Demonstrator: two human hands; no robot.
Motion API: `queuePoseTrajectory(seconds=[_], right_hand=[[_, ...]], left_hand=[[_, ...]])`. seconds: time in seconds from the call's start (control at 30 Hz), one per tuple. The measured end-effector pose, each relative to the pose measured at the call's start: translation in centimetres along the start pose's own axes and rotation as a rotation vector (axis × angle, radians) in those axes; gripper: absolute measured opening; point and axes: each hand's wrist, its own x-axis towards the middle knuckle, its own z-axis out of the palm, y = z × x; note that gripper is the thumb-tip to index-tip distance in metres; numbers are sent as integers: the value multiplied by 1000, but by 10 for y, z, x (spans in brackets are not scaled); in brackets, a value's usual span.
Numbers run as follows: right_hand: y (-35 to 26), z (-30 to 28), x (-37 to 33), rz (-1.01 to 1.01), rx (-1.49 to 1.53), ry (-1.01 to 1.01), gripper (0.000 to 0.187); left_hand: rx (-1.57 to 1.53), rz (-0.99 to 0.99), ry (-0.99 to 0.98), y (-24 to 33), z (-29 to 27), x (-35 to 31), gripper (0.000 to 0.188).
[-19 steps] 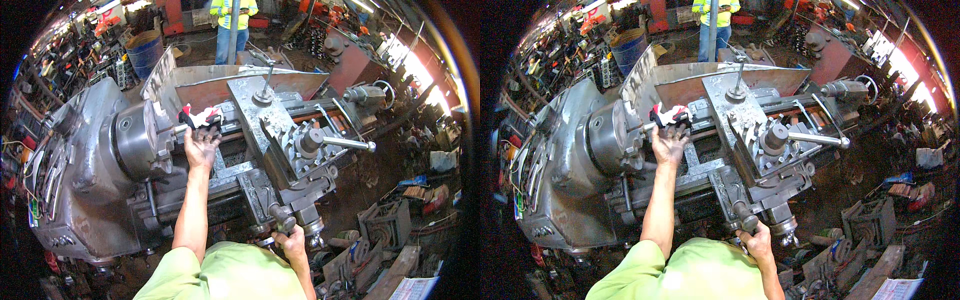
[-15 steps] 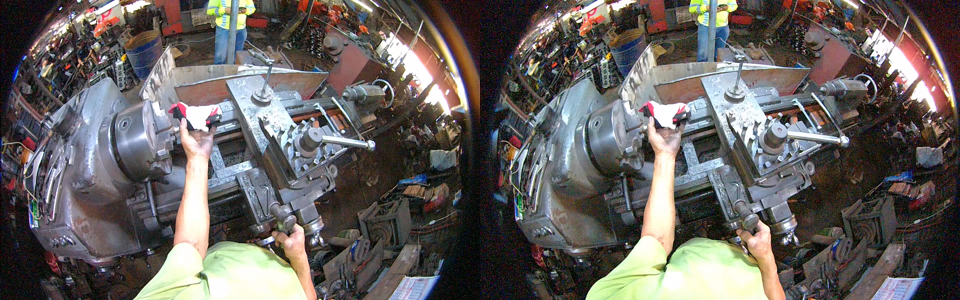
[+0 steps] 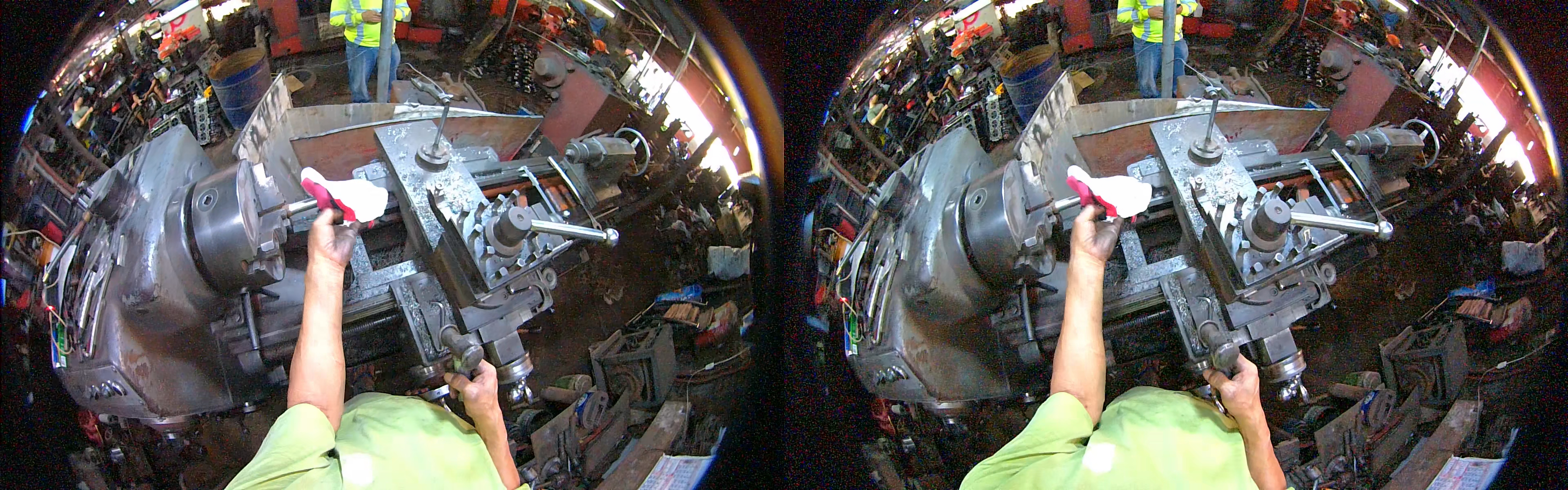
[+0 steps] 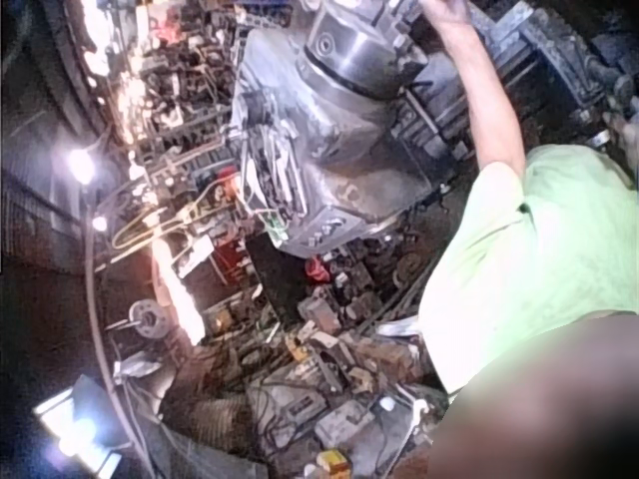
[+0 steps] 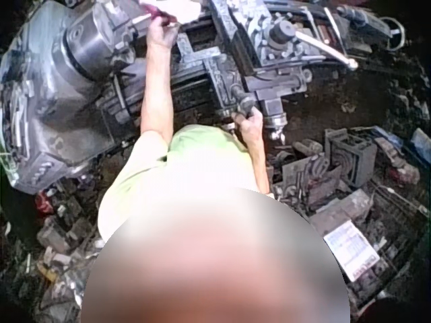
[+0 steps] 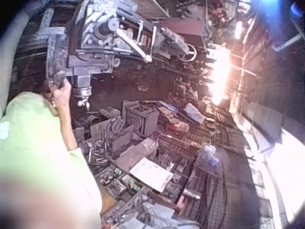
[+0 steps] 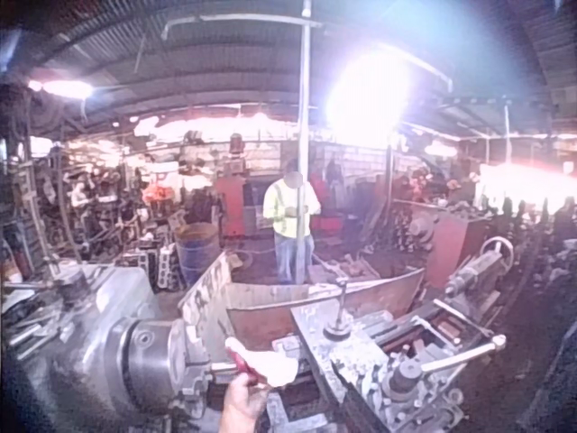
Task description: The person operates a lathe to machine a cylindrical metal part, then wipes the part with a cloth. The person then walks to a bench grinder and sharpens a small metal tool against the grinding wheel.
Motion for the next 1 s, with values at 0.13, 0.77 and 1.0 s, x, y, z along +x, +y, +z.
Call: queuePoseTrajectory(seconds=[0.13,0.77,1.0], right_hand=[[1,0,-2,-23,-64,12,32],[-3,-5,-9,-33,-84,18,36],[-2,-3,-8,-28,-21,36,33]], left_hand=[[651,-37,123,-21,-35,-24,24],[110,-139,355,-41,15,-36,14],[-191,-284,158,10,58,-18,66]])
